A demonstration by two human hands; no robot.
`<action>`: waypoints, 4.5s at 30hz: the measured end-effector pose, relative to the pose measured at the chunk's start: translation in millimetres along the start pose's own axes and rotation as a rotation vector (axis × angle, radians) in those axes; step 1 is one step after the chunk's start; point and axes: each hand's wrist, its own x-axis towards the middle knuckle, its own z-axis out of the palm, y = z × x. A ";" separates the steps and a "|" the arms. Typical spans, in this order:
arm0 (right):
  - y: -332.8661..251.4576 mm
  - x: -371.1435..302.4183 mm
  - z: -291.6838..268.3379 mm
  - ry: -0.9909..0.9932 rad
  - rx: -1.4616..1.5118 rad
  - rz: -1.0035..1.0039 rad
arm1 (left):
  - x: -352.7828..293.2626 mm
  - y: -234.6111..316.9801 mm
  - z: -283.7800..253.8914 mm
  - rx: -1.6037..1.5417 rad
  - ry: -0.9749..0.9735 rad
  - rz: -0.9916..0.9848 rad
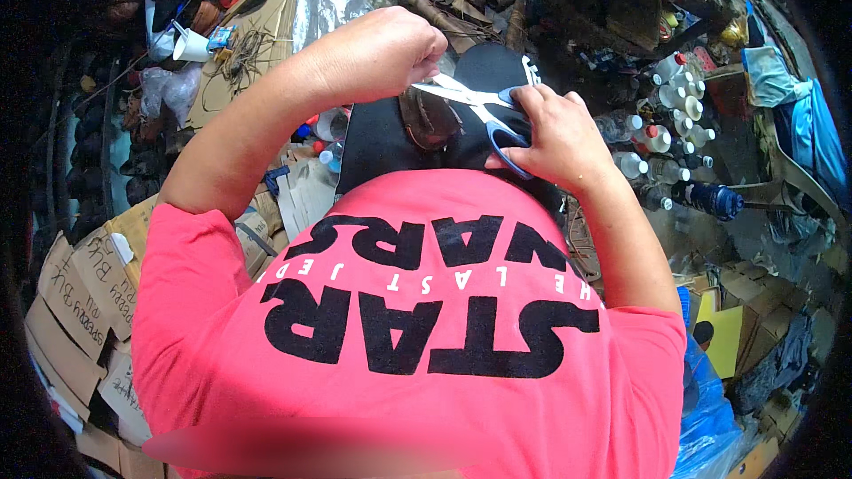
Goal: The recorder is stitching a leather shoe and then writing on a piece of paper.
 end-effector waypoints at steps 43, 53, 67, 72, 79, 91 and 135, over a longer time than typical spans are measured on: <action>11.0 41.7 -9.5 -0.095 0.849 0.398 | -232.5 -340.3 18.0 -0.272 0.288 -0.727; -38.8 89.3 -5.4 -0.086 1.128 0.249 | -169.3 -198.6 -14.8 -0.089 0.825 -0.621; -37.6 82.4 12.4 -0.041 1.176 0.315 | -230.0 -344.4 76.3 0.074 0.985 -1.092; -30.0 76.3 10.7 -0.032 1.174 0.356 | -218.2 -347.7 74.3 0.070 0.911 -0.981; -30.5 79.0 11.5 -0.023 1.129 0.358 | -217.3 -331.3 70.2 0.117 0.904 -0.906; -29.8 83.8 19.0 -0.016 1.067 0.362 | -198.3 -137.7 6.4 -0.503 1.201 -0.459; -204.4 245.4 100.9 -0.140 0.272 -0.477 | -246.2 -298.3 49.0 0.317 0.905 -0.849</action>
